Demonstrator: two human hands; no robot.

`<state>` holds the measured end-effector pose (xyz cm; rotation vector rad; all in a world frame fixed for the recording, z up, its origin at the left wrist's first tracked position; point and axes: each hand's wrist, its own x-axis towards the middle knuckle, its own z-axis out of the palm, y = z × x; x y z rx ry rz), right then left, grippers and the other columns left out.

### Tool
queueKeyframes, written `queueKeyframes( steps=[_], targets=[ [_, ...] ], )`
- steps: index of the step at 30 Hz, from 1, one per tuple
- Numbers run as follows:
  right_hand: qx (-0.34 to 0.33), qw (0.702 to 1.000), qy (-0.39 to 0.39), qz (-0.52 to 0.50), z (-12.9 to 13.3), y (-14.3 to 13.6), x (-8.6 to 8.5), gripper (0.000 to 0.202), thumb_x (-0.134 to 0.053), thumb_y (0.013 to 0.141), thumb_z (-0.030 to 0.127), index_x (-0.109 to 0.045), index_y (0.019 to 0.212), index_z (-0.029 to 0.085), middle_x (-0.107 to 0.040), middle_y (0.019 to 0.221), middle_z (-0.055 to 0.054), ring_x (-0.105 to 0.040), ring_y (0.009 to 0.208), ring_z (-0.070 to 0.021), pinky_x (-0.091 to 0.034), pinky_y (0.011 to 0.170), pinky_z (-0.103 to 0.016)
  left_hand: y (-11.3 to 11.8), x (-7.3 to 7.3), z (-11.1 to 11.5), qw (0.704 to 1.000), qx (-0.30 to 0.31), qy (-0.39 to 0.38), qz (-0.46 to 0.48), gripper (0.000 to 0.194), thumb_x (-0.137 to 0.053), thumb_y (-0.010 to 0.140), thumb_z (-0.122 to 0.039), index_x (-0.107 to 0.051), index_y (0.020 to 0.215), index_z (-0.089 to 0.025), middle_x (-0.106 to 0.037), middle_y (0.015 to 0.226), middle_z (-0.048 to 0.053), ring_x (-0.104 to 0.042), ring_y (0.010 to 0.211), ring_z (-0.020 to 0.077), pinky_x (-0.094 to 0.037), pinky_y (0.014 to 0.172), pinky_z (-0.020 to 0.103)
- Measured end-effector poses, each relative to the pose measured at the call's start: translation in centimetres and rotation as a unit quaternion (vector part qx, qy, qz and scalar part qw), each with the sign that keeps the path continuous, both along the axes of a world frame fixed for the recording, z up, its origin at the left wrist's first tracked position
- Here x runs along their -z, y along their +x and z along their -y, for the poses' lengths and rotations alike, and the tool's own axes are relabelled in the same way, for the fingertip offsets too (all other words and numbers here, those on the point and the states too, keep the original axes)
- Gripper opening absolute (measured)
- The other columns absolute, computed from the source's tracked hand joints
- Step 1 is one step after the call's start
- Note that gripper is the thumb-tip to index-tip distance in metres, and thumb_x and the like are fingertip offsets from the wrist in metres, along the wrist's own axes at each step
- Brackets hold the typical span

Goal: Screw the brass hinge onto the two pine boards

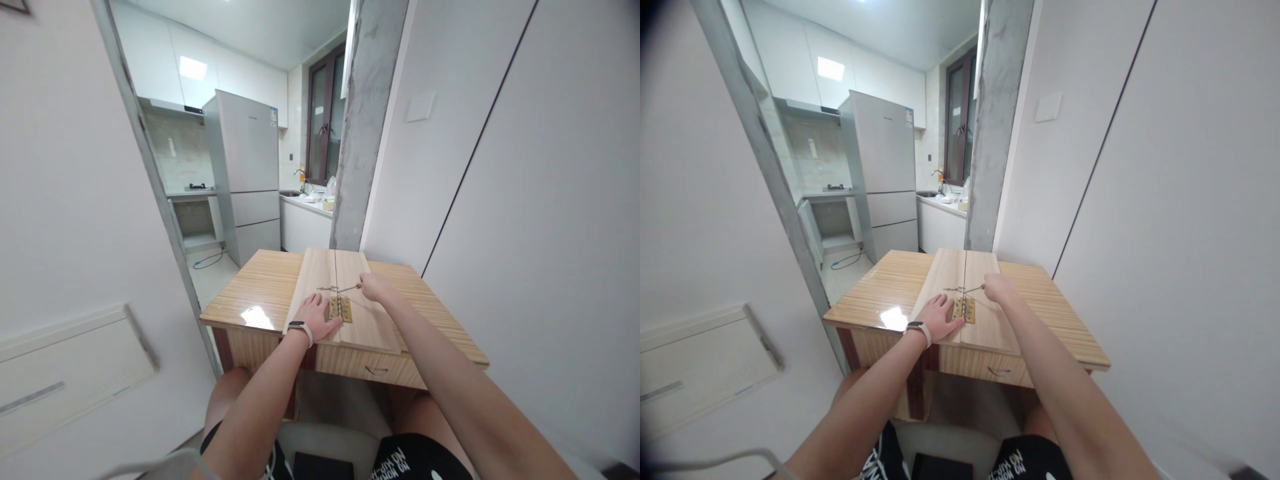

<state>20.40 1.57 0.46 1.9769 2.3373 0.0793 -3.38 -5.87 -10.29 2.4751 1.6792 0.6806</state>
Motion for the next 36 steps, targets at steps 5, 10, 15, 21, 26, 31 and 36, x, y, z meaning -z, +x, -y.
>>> queueKeyframes(
  steps=[5,10,15,21,26,31,36],
  targets=[
    [-0.002,1.0,0.018,-0.001,0.1,-0.3,-0.4,0.033,-0.051,0.106,0.038,-0.069,0.123,0.017,-0.072,0.126,-0.018,-0.069,0.117,-0.0275,-0.049,0.09,-0.033,0.0,0.1,-0.1,1.0,0.001,-0.003,0.0,0.084,-0.043,0.09,-0.084,-0.053,0.15,-0.025,-0.048,0.158,0.014,-0.038,0.149,0.0368,-0.03,0.124,0.052],
    [-0.006,1.0,0.024,0.0,0.2,-0.7,-0.7,0.032,-0.05,0.106,0.038,-0.069,0.122,0.017,-0.073,0.126,-0.017,-0.069,0.116,-0.028,-0.049,0.087,-0.033,0.0,0.1,0.0,1.0,0.001,-0.002,0.001,0.084,-0.044,0.091,-0.083,-0.053,0.15,-0.025,-0.048,0.158,0.015,-0.039,0.149,0.037,-0.03,0.124,0.052],
    [-0.007,1.0,0.024,0.007,0.1,-1.3,-0.9,0.031,-0.052,0.105,0.037,-0.07,0.122,0.017,-0.073,0.126,-0.017,-0.069,0.116,-0.0282,-0.05,0.086,-0.033,0.0,-0.2,0.1,1.0,0.004,-0.002,0.002,0.082,-0.044,0.091,-0.083,-0.052,0.149,-0.026,-0.05,0.155,0.014,-0.039,0.148,0.0366,-0.03,0.124,0.051],
    [-0.016,0.999,0.036,0.013,0.3,-1.5,-1.2,0.033,-0.051,0.106,0.037,-0.07,0.122,0.016,-0.073,0.126,-0.018,-0.069,0.116,-0.0291,-0.05,0.087,-0.034,0.0,0.0,0.0,1.0,0.005,-0.002,0.0,0.084,-0.043,0.09,-0.084,-0.053,0.149,-0.025,-0.048,0.157,0.015,-0.038,0.149,0.0367,-0.03,0.124,0.052],
    [-0.008,0.999,0.026,0.02,1.0,-1.5,-2.3,0.034,-0.052,0.106,0.037,-0.07,0.124,0.016,-0.072,0.127,-0.019,-0.069,0.117,-0.0291,-0.05,0.089,-0.034,0.0,0.2,0.0,1.0,0.0,0.002,-0.001,0.083,-0.043,0.09,-0.084,-0.054,0.148,-0.025,-0.047,0.158,0.015,-0.039,0.149,0.0365,-0.03,0.124,0.052],
    [-0.004,0.999,0.029,0.015,1.9,-1.6,-3.8,0.041,-0.057,0.104,0.047,-0.07,0.127,0.016,-0.072,0.127,-0.022,-0.068,0.119,-0.0297,-0.049,0.095,-0.034,0.0,0.1,0.0,1.0,0.003,-0.001,-0.004,0.083,-0.043,0.091,-0.084,-0.054,0.147,-0.025,-0.047,0.159,0.014,-0.038,0.15,0.0362,-0.03,0.125,0.051],
    [-0.014,0.999,0.038,0.028,2.8,-1.6,-5.2,0.036,-0.053,0.105,0.04,-0.073,0.123,0.016,-0.073,0.125,-0.022,-0.069,0.116,-0.0307,-0.05,0.094,-0.037,0.0,-0.3,0.2,1.0,0.007,-0.003,0.004,0.081,-0.047,0.091,-0.08,-0.053,0.149,-0.024,-0.047,0.159,0.015,-0.039,0.15,0.0359,-0.03,0.125,0.05]
  ],
)
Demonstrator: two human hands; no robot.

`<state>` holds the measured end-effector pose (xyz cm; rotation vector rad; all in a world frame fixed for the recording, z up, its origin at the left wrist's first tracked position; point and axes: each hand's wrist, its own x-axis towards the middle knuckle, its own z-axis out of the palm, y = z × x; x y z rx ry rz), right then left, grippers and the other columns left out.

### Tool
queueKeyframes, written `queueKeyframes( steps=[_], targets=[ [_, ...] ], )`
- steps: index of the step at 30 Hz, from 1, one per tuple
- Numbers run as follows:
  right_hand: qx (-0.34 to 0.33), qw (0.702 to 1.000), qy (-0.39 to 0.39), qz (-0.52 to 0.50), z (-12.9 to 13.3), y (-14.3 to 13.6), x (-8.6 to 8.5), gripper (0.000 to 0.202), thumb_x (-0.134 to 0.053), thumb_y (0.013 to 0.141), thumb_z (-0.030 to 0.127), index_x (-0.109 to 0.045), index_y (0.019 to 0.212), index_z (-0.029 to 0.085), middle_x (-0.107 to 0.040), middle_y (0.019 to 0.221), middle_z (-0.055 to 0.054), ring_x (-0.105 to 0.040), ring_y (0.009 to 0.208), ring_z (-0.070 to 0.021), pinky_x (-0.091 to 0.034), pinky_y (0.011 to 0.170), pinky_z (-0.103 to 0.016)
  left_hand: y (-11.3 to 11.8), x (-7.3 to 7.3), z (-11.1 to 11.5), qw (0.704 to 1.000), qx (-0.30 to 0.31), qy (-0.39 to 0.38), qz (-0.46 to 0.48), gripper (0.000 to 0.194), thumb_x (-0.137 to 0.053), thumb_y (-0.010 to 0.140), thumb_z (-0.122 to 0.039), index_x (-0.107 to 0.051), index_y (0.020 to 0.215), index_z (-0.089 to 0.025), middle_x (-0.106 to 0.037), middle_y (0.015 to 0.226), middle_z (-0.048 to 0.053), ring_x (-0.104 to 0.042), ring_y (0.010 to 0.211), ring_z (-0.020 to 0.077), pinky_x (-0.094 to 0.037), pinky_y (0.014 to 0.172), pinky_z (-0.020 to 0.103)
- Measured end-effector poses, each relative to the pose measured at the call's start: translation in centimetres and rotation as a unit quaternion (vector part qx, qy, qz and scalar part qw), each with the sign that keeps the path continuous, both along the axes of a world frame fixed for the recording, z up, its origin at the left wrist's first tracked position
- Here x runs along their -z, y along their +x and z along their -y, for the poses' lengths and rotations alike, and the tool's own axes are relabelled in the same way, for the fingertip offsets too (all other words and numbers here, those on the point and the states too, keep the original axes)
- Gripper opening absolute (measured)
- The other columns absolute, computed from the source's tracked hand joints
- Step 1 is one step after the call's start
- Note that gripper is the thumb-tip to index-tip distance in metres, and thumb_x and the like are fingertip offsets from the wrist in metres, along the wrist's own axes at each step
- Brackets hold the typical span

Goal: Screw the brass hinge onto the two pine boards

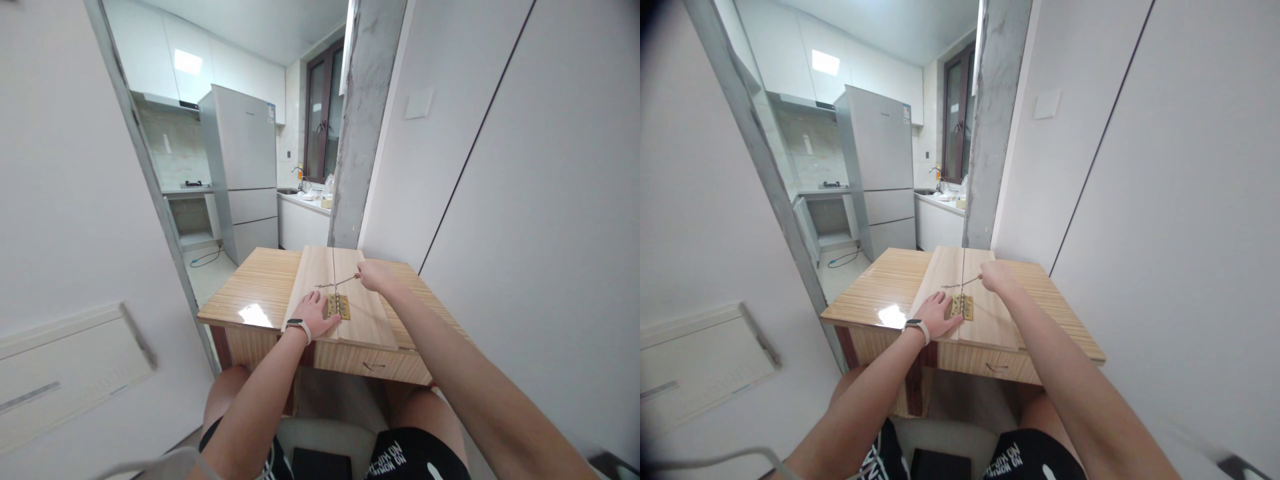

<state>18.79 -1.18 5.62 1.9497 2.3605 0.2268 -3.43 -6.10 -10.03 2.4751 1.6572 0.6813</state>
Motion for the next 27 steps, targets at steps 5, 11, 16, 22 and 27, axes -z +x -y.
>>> queueKeyframes(
  steps=[5,11,16,22,27],
  targets=[
    [-0.015,1.0,0.007,0.003,1.1,-0.1,-1.1,0.033,-0.054,0.105,0.039,-0.074,0.12,0.017,-0.074,0.123,-0.022,-0.07,0.113,-0.032,-0.05,0.092,-0.038,0.0,-0.5,0.4,0.999,0.034,0.011,0.0,0.069,-0.05,0.097,-0.07,-0.049,0.153,-0.03,-0.042,0.164,0.01,-0.035,0.153,0.0326,-0.03,0.125,0.051],
    [-0.034,0.999,0.01,0.001,3.0,-1.0,-2.0,0.031,-0.054,0.105,0.038,-0.074,0.119,0.018,-0.074,0.12,-0.022,-0.07,0.113,-0.0332,-0.048,0.094,-0.039,-0.1,-0.6,0.5,0.998,0.065,0.014,-0.012,0.064,-0.046,0.1,-0.067,-0.045,0.157,-0.037,-0.034,0.17,0.006,-0.031,0.156,0.0311,-0.031,0.124,0.052],
    [-0.05,0.999,0.012,0.004,4.3,-1.8,-2.5,0.028,-0.055,0.104,0.034,-0.074,0.117,0.017,-0.074,0.118,-0.021,-0.07,0.112,-0.032,-0.048,0.091,-0.038,0.0,-0.7,0.3,0.997,0.075,0.02,-0.019,0.062,-0.046,0.102,-0.062,-0.044,0.157,-0.033,-0.03,0.173,0.004,-0.028,0.157,0.0291,-0.032,0.124,0.051],
    [-0.048,0.999,0.007,-0.012,5.0,-2.0,-2.5,0.028,-0.054,0.105,0.035,-0.074,0.115,0.018,-0.075,0.117,-0.02,-0.07,0.11,-0.0304,-0.048,0.089,-0.036,0.1,-1.1,0.6,0.997,0.076,0.007,-0.011,0.059,-0.047,0.104,-0.055,-0.042,0.157,-0.031,-0.038,0.169,0.005,-0.031,0.155,0.0273,-0.035,0.122,0.049],
    [-0.04,0.999,0.015,-0.011,4.8,-1.4,-2.1,0.028,-0.054,0.105,0.035,-0.073,0.115,0.016,-0.075,0.117,-0.02,-0.071,0.11,-0.0305,-0.048,0.088,-0.035,0.1,-0.9,0.5,0.998,0.057,0.016,0.011,0.059,-0.052,0.1,-0.058,-0.048,0.15,-0.026,-0.052,0.155,0.01,-0.045,0.144,0.0299,-0.038,0.12,0.048]
  ],
)
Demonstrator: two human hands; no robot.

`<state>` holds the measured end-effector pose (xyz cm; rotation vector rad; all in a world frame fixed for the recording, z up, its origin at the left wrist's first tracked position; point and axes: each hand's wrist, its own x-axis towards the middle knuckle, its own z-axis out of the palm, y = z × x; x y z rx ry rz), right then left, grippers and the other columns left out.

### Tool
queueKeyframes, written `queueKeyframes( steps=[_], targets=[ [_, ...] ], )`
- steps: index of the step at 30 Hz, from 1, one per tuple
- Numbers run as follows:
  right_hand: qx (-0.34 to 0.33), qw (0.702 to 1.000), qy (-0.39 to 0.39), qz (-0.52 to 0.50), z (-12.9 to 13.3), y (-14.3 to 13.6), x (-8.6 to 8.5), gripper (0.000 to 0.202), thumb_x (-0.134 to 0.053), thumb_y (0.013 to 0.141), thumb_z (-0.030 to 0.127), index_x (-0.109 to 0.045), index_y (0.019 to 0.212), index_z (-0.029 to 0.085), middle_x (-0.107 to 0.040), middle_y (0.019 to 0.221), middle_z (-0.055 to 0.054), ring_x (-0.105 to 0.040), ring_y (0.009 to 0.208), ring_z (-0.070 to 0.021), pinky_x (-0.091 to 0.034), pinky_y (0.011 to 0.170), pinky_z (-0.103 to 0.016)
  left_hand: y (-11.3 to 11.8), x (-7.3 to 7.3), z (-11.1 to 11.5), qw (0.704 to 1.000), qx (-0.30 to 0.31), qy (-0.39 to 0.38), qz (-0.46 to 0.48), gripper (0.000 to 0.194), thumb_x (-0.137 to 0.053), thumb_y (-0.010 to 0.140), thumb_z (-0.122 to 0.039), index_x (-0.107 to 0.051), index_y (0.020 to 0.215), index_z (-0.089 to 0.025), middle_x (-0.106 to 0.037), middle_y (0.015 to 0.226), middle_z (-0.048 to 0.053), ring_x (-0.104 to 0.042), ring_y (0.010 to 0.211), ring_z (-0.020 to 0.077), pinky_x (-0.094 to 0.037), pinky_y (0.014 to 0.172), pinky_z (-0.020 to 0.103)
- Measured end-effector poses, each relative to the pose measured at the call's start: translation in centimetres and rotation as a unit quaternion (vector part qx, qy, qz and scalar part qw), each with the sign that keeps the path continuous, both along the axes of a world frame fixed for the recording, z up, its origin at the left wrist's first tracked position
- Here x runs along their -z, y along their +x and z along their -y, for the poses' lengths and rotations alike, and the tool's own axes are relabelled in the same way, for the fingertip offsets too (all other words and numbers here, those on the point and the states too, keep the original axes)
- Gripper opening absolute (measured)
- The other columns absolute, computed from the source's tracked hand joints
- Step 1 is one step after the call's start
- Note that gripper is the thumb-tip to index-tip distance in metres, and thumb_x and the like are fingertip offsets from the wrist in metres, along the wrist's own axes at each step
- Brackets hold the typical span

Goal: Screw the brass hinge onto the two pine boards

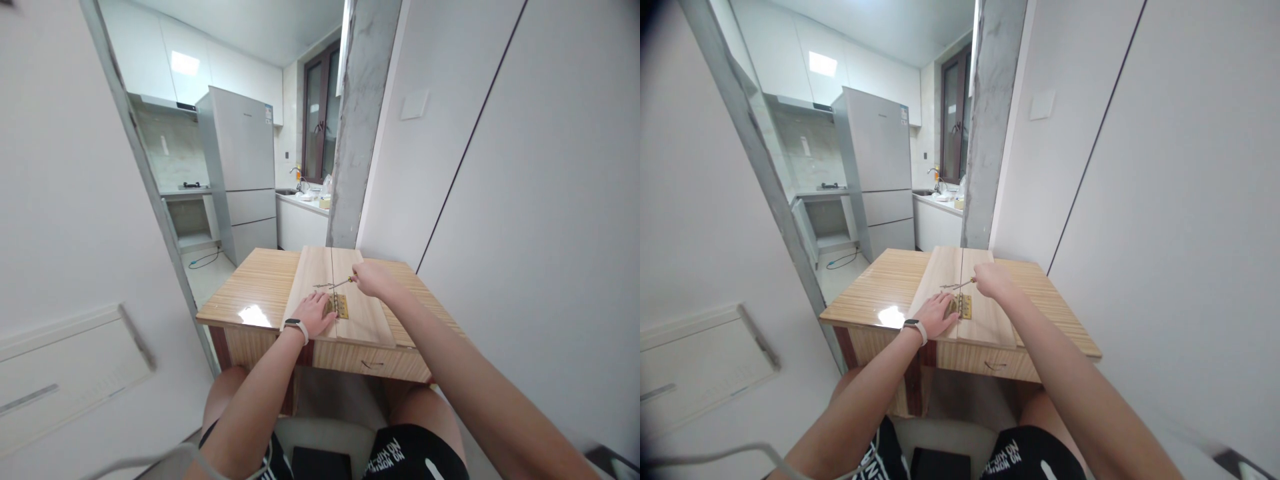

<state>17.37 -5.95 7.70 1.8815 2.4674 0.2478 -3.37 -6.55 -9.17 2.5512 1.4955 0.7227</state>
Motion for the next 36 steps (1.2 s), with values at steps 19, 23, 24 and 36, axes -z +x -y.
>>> queueKeyframes(
  steps=[19,23,24,36],
  targets=[
    [0.013,0.999,-0.003,-0.039,-0.5,1.9,3.1,0.028,-0.053,0.106,0.04,-0.071,0.11,0.019,-0.075,0.116,-0.016,-0.07,0.108,-0.0281,-0.045,0.083,-0.032,-0.7,1.5,-2.1,0.986,-0.165,-0.013,0.024,0.032,-0.044,0.096,-0.017,-0.069,0.117,-0.015,-0.065,0.123,0.019,-0.054,0.122,0.0332,-0.04,0.109,0.047],
    [0.01,0.998,0.001,-0.054,-0.1,2.1,3.2,0.027,-0.053,0.106,0.04,-0.071,0.109,0.02,-0.076,0.114,-0.015,-0.069,0.107,-0.0275,-0.044,0.082,-0.031,-1.3,1.7,-2.5,0.982,-0.172,-0.029,0.074,0.035,-0.046,0.096,-0.018,-0.066,0.124,-0.019,-0.064,0.126,0.016,-0.056,0.121,0.0294,-0.041,0.11,0.043],
    [0.011,0.998,0.003,-0.059,0.1,2.2,3.2,0.027,-0.052,0.106,0.04,-0.07,0.109,0.02,-0.076,0.114,-0.015,-0.069,0.107,-0.0274,-0.044,0.082,-0.031,-1.3,1.7,-2.6,0.98,-0.179,-0.029,0.081,0.033,-0.047,0.096,-0.019,-0.066,0.124,-0.019,-0.064,0.125,0.015,-0.056,0.121,0.0291,-0.041,0.11,0.042],
    [0.052,0.988,0.03,-0.143,3.9,3.3,5.7,0.028,-0.048,0.107,0.041,-0.069,0.108,0.022,-0.076,0.109,-0.011,-0.069,0.103,-0.0253,-0.039,0.076,-0.03,-0.7,1.4,-2.0,0.978,-0.203,-0.03,0.044,0.025,-0.046,0.095,-0.012,-0.057,0.116,-0.018,-0.066,0.115,0.017,-0.061,0.115,0.0296,-0.043,0.102,0.041]
  ],
)
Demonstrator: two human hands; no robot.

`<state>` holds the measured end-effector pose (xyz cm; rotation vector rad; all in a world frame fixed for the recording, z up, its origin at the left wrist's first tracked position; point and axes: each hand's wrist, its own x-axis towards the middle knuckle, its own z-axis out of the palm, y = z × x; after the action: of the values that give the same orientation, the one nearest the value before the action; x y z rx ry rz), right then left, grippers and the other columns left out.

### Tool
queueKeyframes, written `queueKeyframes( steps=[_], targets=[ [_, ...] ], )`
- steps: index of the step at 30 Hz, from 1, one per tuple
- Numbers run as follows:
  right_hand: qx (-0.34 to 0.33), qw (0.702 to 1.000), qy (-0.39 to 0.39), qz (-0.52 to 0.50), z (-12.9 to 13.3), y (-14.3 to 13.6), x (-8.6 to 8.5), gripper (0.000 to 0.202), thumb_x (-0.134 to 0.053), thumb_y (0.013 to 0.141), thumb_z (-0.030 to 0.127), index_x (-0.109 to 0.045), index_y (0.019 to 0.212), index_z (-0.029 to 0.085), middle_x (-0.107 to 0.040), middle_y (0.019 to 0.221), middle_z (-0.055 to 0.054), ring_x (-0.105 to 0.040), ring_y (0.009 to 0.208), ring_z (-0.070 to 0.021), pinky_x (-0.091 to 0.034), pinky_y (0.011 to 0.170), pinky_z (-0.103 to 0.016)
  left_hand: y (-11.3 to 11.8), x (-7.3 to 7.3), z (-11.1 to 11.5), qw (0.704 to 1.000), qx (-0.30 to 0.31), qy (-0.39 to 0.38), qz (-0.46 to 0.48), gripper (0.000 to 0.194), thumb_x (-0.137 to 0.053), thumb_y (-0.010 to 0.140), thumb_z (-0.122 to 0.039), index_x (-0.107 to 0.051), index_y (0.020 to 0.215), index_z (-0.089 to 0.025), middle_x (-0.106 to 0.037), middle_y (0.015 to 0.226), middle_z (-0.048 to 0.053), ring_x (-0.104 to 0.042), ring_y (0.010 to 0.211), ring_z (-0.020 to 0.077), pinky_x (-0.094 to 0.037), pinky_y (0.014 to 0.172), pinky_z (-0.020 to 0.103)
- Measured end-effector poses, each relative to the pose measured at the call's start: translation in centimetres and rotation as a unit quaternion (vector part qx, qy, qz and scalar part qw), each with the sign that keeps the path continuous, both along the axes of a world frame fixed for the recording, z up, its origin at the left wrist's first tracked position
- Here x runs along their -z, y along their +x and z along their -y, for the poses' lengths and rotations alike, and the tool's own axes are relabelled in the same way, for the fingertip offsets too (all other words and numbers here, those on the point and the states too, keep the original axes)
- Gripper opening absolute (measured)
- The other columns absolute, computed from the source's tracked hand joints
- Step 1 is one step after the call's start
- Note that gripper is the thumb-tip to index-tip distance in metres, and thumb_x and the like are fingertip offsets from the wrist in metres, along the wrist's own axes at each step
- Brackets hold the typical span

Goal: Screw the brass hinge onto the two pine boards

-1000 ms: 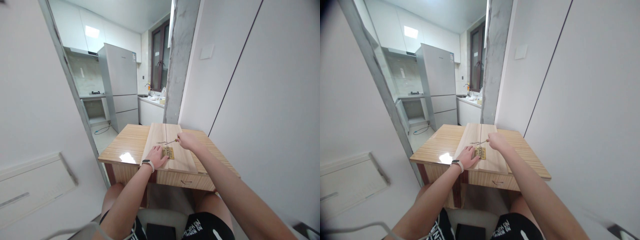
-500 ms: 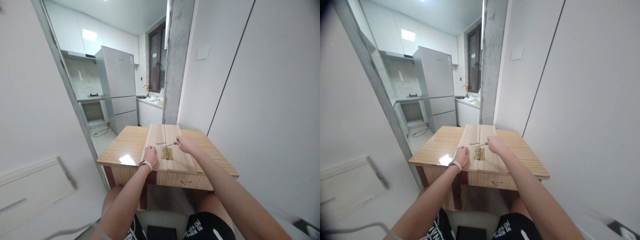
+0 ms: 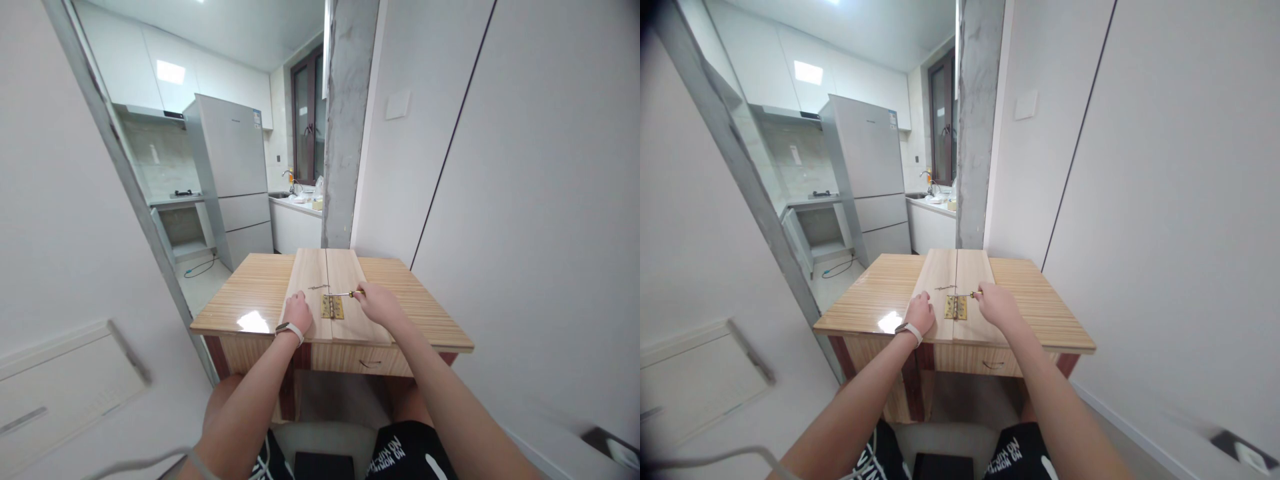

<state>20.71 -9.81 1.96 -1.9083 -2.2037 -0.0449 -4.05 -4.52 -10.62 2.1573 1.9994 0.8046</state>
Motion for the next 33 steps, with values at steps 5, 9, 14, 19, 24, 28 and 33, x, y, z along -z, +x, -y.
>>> queueKeyframes(
  steps=[5,9,14,19,24,28,33],
  targets=[
    [0.039,0.997,0.002,-0.063,1.9,0.4,2.8,0.026,-0.048,0.107,0.039,-0.069,0.105,0.024,-0.077,0.106,-0.009,-0.069,0.099,-0.0236,-0.038,0.075,-0.03,-0.3,-0.3,0.2,1.0,0.004,-0.008,0.025,0.029,-0.045,0.096,-0.011,-0.058,0.12,-0.018,-0.069,0.115,0.016,-0.064,0.112,0.0277,-0.046,0.098,0.039],
    [0.046,0.99,0.024,-0.133,3.3,1.0,4.8,0.024,-0.05,0.106,0.035,-0.07,0.103,0.022,-0.076,0.101,-0.009,-0.069,0.096,-0.023,-0.039,0.077,-0.03,-0.5,-1.0,-0.2,0.999,-0.005,-0.038,0.028,0.022,-0.055,0.098,-0.022,-0.061,0.118,-0.015,-0.07,0.116,0.017,-0.066,0.111,0.0261,-0.047,0.097,0.034],
    [0.053,0.98,0.06,-0.183,4.9,1.4,7.3,0.025,-0.049,0.105,0.035,-0.071,0.103,0.022,-0.076,0.101,-0.009,-0.068,0.094,-0.0227,-0.039,0.076,-0.03,-0.7,-2.1,-0.9,0.994,-0.028,-0.104,-0.026,0.02,-0.063,0.095,-0.025,-0.068,0.109,-0.012,-0.07,0.119,0.024,-0.068,0.113,0.0302,-0.049,0.093,0.035],
    [0.058,0.972,0.08,-0.212,6.3,0.6,9.3,0.026,-0.048,0.104,0.037,-0.07,0.104,0.024,-0.076,0.101,-0.007,-0.069,0.091,-0.0231,-0.04,0.073,-0.03,-1.0,-2.3,-0.6,0.992,-0.026,-0.123,-0.023,0.015,-0.063,0.095,-0.02,-0.071,0.104,-0.013,-0.074,0.109,0.021,-0.072,0.105,0.0289,-0.05,0.085,0.033],
    [0.064,0.962,0.099,-0.247,7.6,-0.2,10.7,0.027,-0.047,0.103,0.04,-0.07,0.102,0.025,-0.077,0.103,-0.006,-0.07,0.093,-0.0239,-0.043,0.075,-0.031,-1.5,-2.0,-0.6,0.986,-0.013,-0.093,0.134,0.004,-0.07,0.087,-0.013,-0.072,0.088,-0.016,-0.075,0.1,0.018,-0.07,0.104,0.0288,-0.047,0.09,0.035],
    [0.059,0.955,0.1,-0.273,8.6,-1.1,11.5,0.032,-0.044,0.104,0.045,-0.07,0.103,0.026,-0.077,0.098,-0.006,-0.071,0.088,-0.0254,-0.045,0.075,-0.033,-1.5,-1.8,-1.3,0.925,0.023,-0.089,0.368,0.012,-0.077,0.083,-0.017,-0.07,0.072,-0.017,-0.071,0.078,0.009,-0.067,0.087,0.0226,-0.046,0.083,0.031],
    [0.021,0.945,0.123,-0.304,9.4,-3.0,12.0,0.037,-0.043,0.106,0.049,-0.07,0.102,0.024,-0.077,0.093,-0.008,-0.073,0.087,-0.0259,-0.048,0.077,-0.033,-0.3,-1.8,-1.4,0.835,0.052,-0.104,0.538,0.027,-0.08,0.081,-0.04,-0.07,0.08,-0.015,-0.06,0.063,0.0,-0.055,0.059,0.0128,-0.043,0.062,0.026]
  ],
)
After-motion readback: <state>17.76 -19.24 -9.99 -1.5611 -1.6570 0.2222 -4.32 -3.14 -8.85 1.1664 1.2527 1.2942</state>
